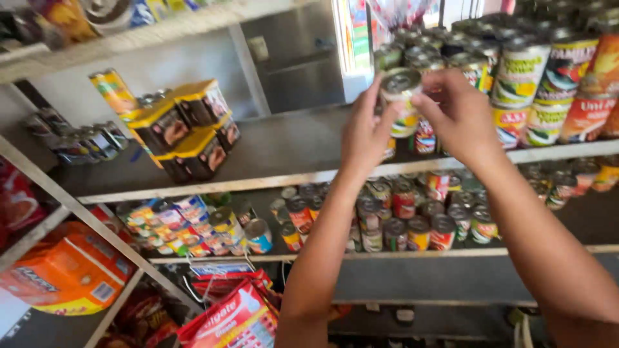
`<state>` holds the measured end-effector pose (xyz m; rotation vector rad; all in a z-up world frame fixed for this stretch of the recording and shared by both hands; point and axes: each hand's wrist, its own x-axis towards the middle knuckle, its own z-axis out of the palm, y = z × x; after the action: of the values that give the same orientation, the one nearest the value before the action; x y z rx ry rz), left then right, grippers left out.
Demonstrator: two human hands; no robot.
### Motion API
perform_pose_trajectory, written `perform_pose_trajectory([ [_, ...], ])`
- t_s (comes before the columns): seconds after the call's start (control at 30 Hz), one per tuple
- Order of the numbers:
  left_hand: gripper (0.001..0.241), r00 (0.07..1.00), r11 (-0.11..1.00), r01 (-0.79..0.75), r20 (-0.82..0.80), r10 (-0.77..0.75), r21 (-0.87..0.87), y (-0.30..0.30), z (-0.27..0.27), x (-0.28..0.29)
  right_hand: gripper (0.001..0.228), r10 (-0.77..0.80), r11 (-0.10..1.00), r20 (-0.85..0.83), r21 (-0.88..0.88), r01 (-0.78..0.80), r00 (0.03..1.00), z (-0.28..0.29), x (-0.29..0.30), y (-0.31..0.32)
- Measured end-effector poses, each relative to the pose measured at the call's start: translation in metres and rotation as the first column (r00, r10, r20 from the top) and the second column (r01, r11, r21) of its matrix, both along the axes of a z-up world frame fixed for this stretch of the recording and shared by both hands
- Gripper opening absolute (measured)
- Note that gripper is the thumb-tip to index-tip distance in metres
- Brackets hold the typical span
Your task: Stocking canned goods onto grocery store shelves from a cardboard box.
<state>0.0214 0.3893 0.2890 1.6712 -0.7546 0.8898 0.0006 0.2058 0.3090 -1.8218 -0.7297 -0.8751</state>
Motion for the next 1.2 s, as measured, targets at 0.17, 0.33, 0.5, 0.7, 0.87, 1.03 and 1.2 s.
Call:
perform_pose_trajectory([
  [0.17,0.061,0.984,0.982,-0.175,-0.031,0.177,0.074,0.021,0.010,0.052,0.032,-0.148,0.988,0.063,-0.028,0.150,0.987,0.006,0.042,0.040],
  [0.33,0.060,0.987,0.986,-0.161,-0.012,0.162,0.047,0.028,-0.010,0.084,0.054,-0.132,0.984,0.055,-0.116,0.138,0.990,-0.006,0.044,0.050],
  [0.5,0.057,0.976,0.980,0.170,-0.118,-0.183,-0.106,0.029,-0.022,0.078,0.059,-0.170,0.977,0.024,-0.125,0.172,0.985,-0.017,0.035,0.051],
  [0.7,0.051,0.980,0.997,0.054,-0.193,-0.043,0.057,0.039,-0.032,0.066,0.058,-0.137,0.985,0.103,-0.092,0.146,0.985,-0.030,0.038,0.051],
  [0.87,0.065,0.974,0.984,-0.048,-0.208,0.083,0.171,0.037,-0.066,0.064,0.026,-0.311,0.926,-0.021,-0.233,0.298,0.950,-0.058,0.019,0.050],
  [1.03,0.059,0.967,0.980,-0.121,-0.205,0.152,0.156,0.026,-0.089,0.095,0.014,-0.272,0.930,0.050,-0.244,0.276,0.961,-0.085,0.029,0.050],
  [1.2,0.054,0.948,0.971,-0.193,-0.230,0.222,0.140,0.005,-0.085,0.112,0.023,-0.216,0.950,0.104,-0.207,0.234,0.971,-0.082,0.026,0.049],
])
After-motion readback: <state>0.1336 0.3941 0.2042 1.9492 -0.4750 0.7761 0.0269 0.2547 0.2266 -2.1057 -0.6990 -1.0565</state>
